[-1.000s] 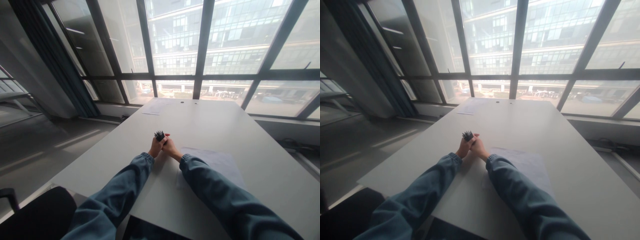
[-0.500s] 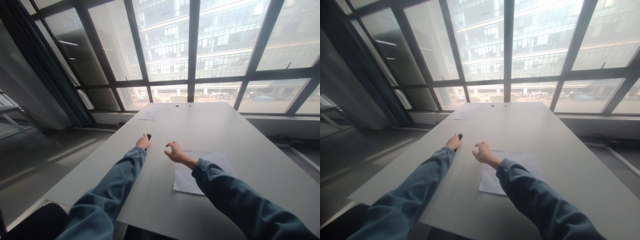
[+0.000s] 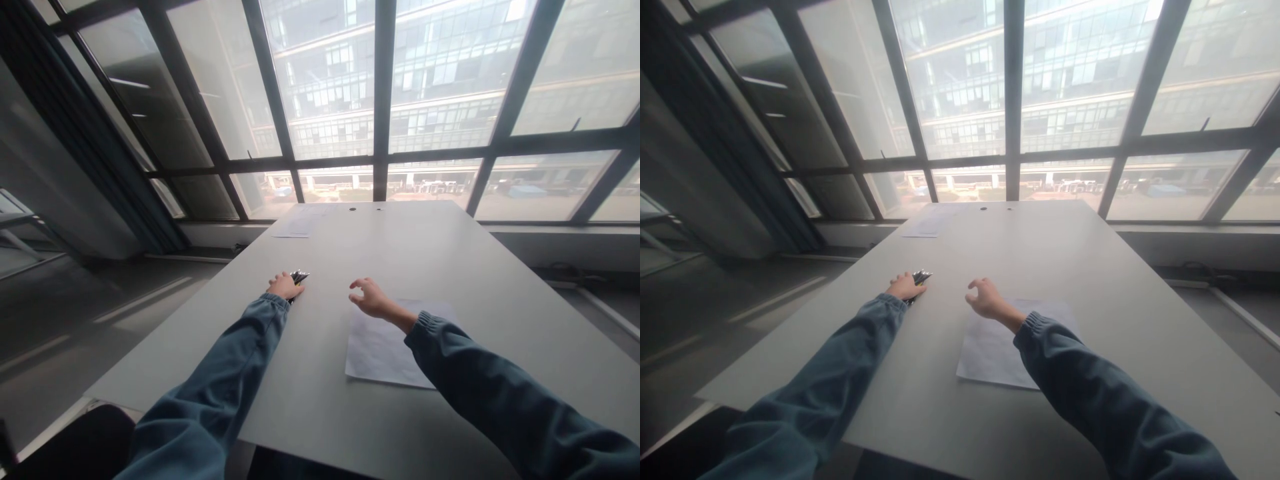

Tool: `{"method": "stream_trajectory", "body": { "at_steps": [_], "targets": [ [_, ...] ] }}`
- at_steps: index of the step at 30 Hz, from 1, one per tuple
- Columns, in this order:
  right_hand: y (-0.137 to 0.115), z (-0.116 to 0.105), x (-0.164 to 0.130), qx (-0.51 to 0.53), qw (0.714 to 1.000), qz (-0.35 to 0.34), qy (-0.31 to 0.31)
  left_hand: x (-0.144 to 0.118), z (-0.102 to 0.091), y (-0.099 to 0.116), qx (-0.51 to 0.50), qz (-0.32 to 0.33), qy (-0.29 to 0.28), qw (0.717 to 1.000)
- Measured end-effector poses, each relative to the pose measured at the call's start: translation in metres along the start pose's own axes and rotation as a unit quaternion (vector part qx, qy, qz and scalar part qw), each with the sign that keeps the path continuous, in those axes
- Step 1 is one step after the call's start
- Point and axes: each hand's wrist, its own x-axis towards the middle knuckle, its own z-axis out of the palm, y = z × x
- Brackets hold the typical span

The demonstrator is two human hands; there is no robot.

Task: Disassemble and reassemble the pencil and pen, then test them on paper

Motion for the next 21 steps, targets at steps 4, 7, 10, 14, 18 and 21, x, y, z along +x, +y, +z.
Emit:
{"method": "stream_trajectory", "body": {
  "at_steps": [4,7,10,14,18,21],
  "targets": [
    [0.005,-0.007,-0.002,0.0,1.0,-0.009,0.005,-0.02,0.003,-0.007,-0.001,0.004,0.004,1.0],
    [0.01,-0.01,-0.004,-0.006,1.0,-0.007,0.01,-0.032,0.002,-0.005,-0.026,0.011,0.036,0.999],
    [0.016,-0.011,-0.005,-0.009,1.0,-0.002,0.008,-0.036,0.0,-0.002,-0.027,0.019,0.073,0.997],
    [0.023,-0.011,-0.006,-0.006,1.0,0.005,0.01,-0.034,0.001,-0.005,-0.023,0.026,0.112,0.993],
    [0.028,-0.012,-0.006,-0.006,1.0,0.011,0.009,-0.032,0.002,-0.009,-0.04,0.016,0.091,0.995],
    [0.03,-0.015,-0.006,-0.007,1.0,0.018,0.004,-0.031,0.003,-0.009,-0.037,-0.013,0.111,0.993]
  ]
}}
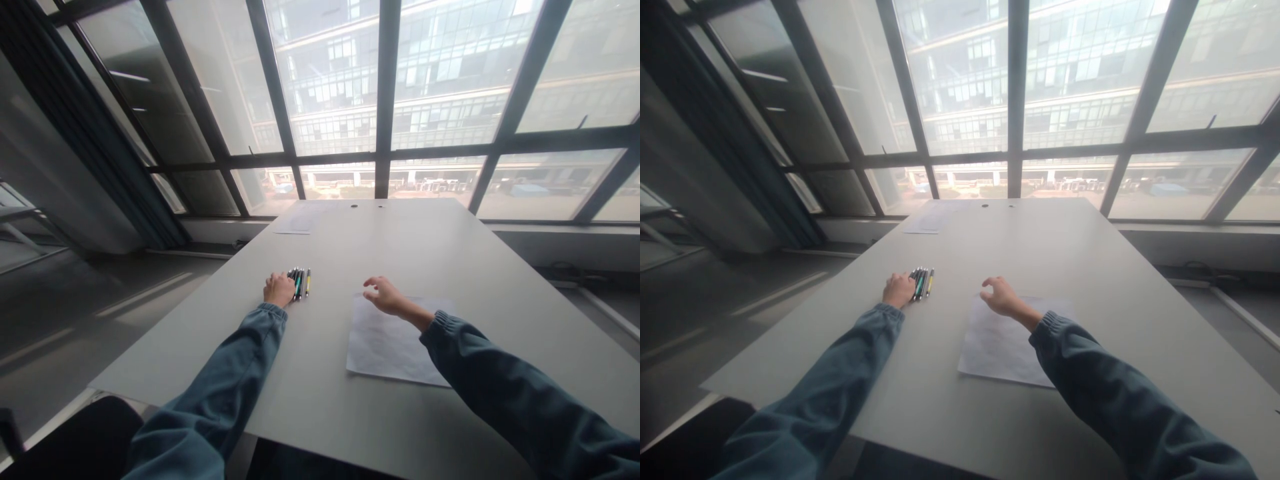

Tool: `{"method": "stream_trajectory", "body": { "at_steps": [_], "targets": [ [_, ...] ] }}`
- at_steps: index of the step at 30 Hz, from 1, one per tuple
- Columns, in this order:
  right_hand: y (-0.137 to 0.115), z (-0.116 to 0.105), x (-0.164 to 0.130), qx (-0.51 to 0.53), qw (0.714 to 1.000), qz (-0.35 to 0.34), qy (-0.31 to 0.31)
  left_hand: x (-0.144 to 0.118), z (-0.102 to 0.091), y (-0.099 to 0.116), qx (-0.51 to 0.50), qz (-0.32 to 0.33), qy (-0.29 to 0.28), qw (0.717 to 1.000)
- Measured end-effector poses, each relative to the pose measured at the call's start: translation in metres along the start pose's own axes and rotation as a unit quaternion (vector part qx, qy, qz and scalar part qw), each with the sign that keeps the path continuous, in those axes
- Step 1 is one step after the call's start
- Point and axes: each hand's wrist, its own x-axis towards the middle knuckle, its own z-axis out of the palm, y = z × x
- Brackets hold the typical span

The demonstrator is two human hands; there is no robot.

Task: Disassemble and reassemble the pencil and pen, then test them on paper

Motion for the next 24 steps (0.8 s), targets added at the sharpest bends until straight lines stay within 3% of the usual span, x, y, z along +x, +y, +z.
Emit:
{"method": "stream_trajectory", "body": {
  "at_steps": [2,4,8,12,17,20,24],
  "targets": [
    [0.002,-0.002,0.0,0.002,1.0,0.004,-0.002,0.001,0.002,0.001,-0.006,-0.028,0.012,1.0],
    [0.004,-0.005,0.0,0.001,1.0,0.01,-0.002,0.003,0.006,0.003,-0.018,-0.048,-0.017,0.999],
    [0.012,-0.01,-0.003,-0.004,1.0,0.023,-0.003,0.008,0.016,0.01,-0.01,-0.025,-0.073,0.997],
    [0.018,-0.014,-0.009,0.008,0.999,0.035,0.002,0.011,0.019,0.023,-0.003,-0.012,-0.073,0.997],
    [0.021,-0.012,-0.014,0.019,0.999,0.039,0.012,0.011,0.018,0.046,-0.032,-0.06,-0.079,0.995],
    [0.021,-0.008,-0.014,0.022,0.999,0.042,0.011,0.011,0.022,0.052,-0.01,-0.038,-0.088,0.995],
    [0.024,-0.007,-0.016,0.028,0.999,0.039,0.006,0.013,0.027,0.041,0.007,0.001,-0.113,0.994]
  ]
}}
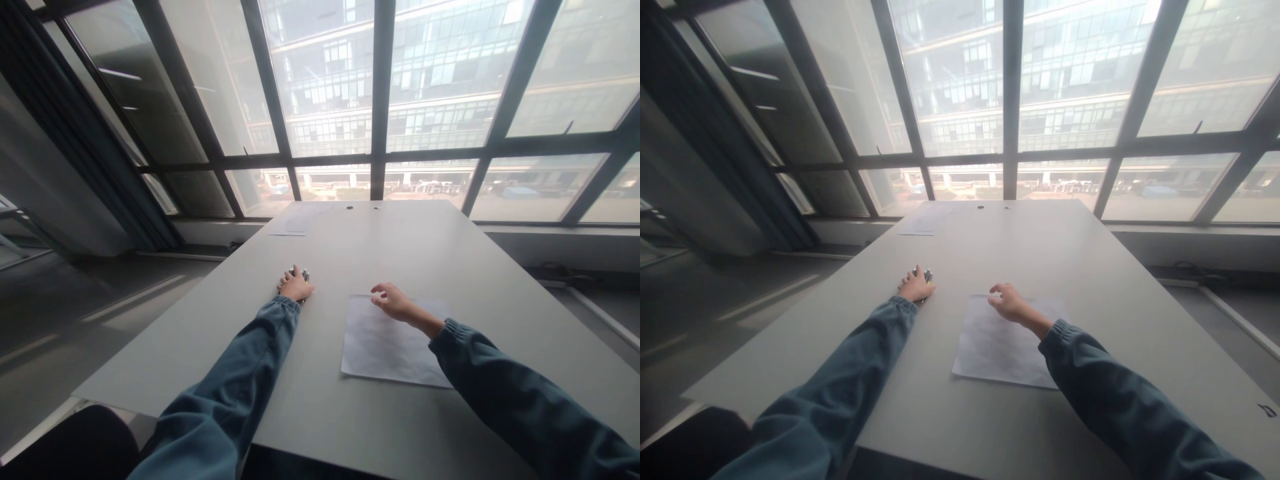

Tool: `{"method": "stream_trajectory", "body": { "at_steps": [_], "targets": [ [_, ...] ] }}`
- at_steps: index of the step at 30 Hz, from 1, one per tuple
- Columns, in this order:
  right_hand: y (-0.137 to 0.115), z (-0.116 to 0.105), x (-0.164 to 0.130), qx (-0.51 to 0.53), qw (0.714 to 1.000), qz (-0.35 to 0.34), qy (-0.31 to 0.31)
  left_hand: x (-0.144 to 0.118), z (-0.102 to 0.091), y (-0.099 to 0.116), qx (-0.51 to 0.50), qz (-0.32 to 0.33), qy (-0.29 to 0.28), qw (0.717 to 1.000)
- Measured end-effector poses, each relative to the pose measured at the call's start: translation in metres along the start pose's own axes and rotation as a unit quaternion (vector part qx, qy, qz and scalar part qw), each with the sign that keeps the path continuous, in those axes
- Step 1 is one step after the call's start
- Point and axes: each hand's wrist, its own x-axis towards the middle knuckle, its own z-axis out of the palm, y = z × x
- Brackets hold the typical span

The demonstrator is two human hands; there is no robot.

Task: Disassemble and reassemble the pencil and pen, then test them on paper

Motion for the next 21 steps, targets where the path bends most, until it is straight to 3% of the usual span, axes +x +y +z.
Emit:
{"method": "stream_trajectory", "body": {
  "at_steps": [3,8,16,21],
  "targets": [
    [0.002,-0.003,-0.001,-0.002,1.0,0.013,0.003,0.002,0.0,-0.017,0.014,0.031,0.0,0.999],
    [0.003,-0.008,0.0,0.01,1.0,-0.005,0.017,0.0,-0.001,-0.034,0.031,0.103,0.061,0.992],
    [0.009,-0.011,-0.012,0.016,0.999,-0.016,0.026,0.003,-0.002,-0.024,0.038,0.068,0.045,0.996],
    [0.009,-0.037,-0.036,0.043,0.997,-0.026,0.054,-0.018,-0.011,-0.011,0.01,0.095,0.118,0.988]
  ]
}}
